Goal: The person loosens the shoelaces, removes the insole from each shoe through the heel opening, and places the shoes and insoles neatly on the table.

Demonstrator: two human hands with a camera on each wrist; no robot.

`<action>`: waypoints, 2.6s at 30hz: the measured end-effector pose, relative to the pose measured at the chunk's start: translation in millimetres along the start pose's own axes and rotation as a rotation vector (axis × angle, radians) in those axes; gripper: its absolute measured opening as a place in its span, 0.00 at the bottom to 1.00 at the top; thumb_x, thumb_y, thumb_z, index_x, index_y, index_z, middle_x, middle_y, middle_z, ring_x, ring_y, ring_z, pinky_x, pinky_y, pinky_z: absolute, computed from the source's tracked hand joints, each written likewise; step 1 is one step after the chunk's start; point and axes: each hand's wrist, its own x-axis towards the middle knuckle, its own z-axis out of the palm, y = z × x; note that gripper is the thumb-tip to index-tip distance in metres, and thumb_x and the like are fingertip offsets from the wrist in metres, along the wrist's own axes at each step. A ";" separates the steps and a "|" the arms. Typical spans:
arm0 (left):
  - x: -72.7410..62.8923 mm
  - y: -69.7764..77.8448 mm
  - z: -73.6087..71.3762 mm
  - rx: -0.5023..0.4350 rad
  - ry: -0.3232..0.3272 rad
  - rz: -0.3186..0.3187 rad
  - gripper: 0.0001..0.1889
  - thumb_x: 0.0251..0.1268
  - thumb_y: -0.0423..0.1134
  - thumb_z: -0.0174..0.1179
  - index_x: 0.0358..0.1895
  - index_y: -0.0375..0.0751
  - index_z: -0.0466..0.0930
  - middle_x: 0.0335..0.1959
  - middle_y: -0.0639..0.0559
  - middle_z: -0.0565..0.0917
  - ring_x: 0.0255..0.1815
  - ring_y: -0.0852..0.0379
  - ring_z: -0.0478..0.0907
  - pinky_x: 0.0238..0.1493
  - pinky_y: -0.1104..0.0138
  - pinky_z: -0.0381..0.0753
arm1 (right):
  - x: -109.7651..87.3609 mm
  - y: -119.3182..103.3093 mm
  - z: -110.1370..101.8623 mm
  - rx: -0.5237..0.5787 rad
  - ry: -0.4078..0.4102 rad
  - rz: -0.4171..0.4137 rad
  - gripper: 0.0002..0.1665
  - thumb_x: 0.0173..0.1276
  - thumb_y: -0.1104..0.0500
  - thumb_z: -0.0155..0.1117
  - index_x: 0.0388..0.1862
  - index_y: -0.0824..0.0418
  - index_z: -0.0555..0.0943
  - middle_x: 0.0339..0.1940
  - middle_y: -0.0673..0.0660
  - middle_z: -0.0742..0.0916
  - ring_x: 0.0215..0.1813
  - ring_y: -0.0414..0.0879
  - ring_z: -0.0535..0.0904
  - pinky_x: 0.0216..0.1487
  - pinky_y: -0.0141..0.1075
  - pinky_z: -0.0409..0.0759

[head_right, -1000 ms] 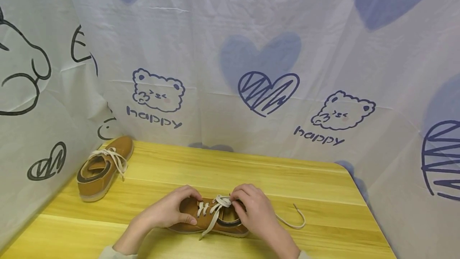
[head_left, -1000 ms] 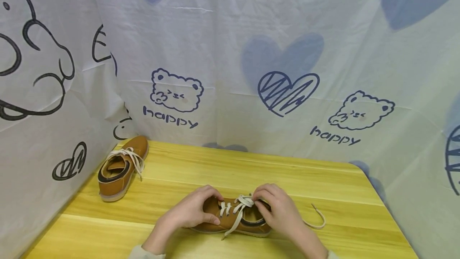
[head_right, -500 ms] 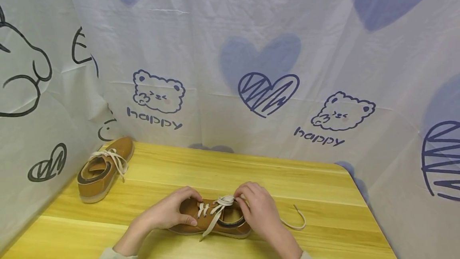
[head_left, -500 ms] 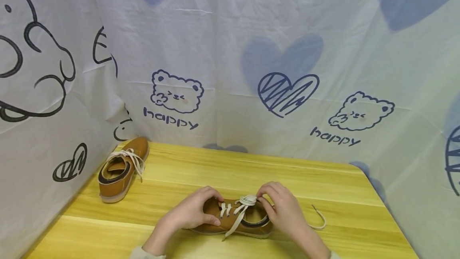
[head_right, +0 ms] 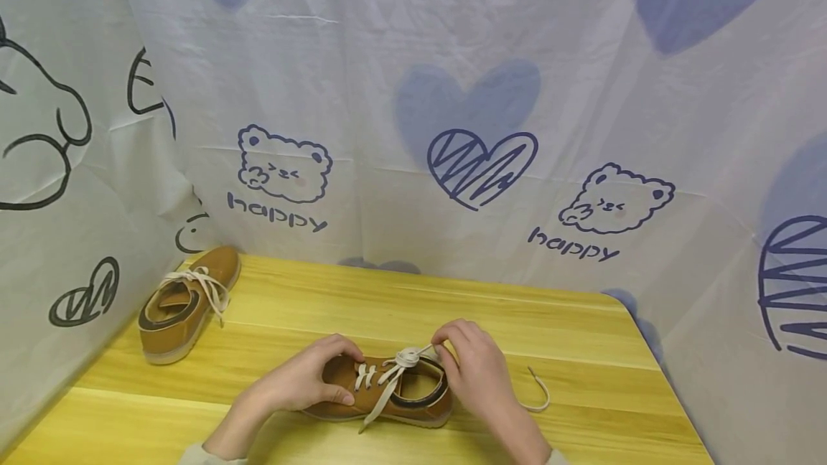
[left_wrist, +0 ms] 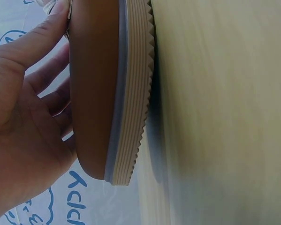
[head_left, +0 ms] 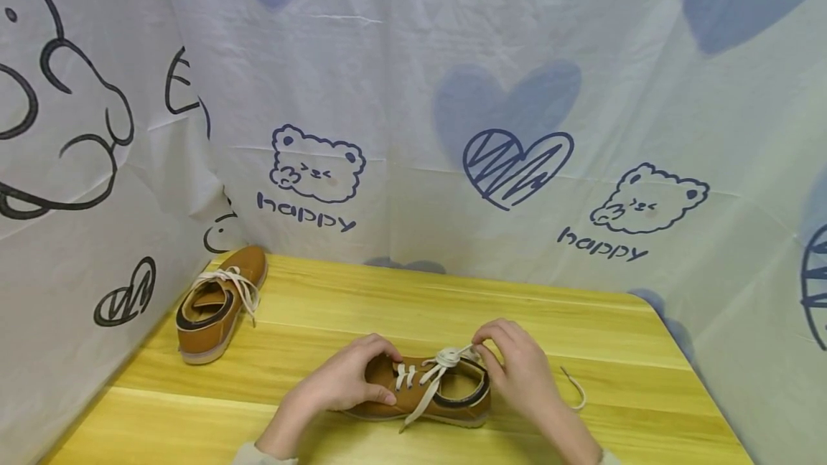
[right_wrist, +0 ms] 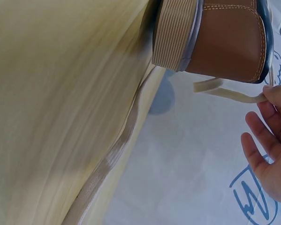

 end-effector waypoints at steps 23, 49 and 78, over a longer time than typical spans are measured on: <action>-0.5 -0.4 0.6 0.016 0.002 -0.006 0.28 0.54 0.52 0.79 0.57 0.50 0.82 0.59 0.57 0.80 0.67 0.45 0.74 0.70 0.44 0.72 | 0.4 12.9 -10.8 -0.059 0.061 0.065 0.18 0.54 0.72 0.80 0.38 0.57 0.84 0.41 0.51 0.88 0.47 0.48 0.85 0.48 0.46 0.87; -1.2 -2.1 0.8 0.025 -0.007 -0.012 0.27 0.55 0.52 0.79 0.58 0.52 0.81 0.59 0.57 0.79 0.68 0.46 0.74 0.70 0.45 0.72 | -5.5 0.3 0.1 0.039 -0.033 0.020 0.14 0.60 0.65 0.79 0.44 0.55 0.85 0.45 0.47 0.87 0.51 0.46 0.83 0.51 0.44 0.86; -1.1 0.1 -0.4 0.023 0.001 0.000 0.27 0.54 0.52 0.79 0.56 0.50 0.82 0.58 0.58 0.80 0.65 0.47 0.75 0.68 0.45 0.74 | 1.6 -31.2 24.9 -0.110 -0.099 -0.058 0.09 0.57 0.56 0.81 0.32 0.48 0.87 0.39 0.44 0.86 0.42 0.42 0.82 0.44 0.40 0.84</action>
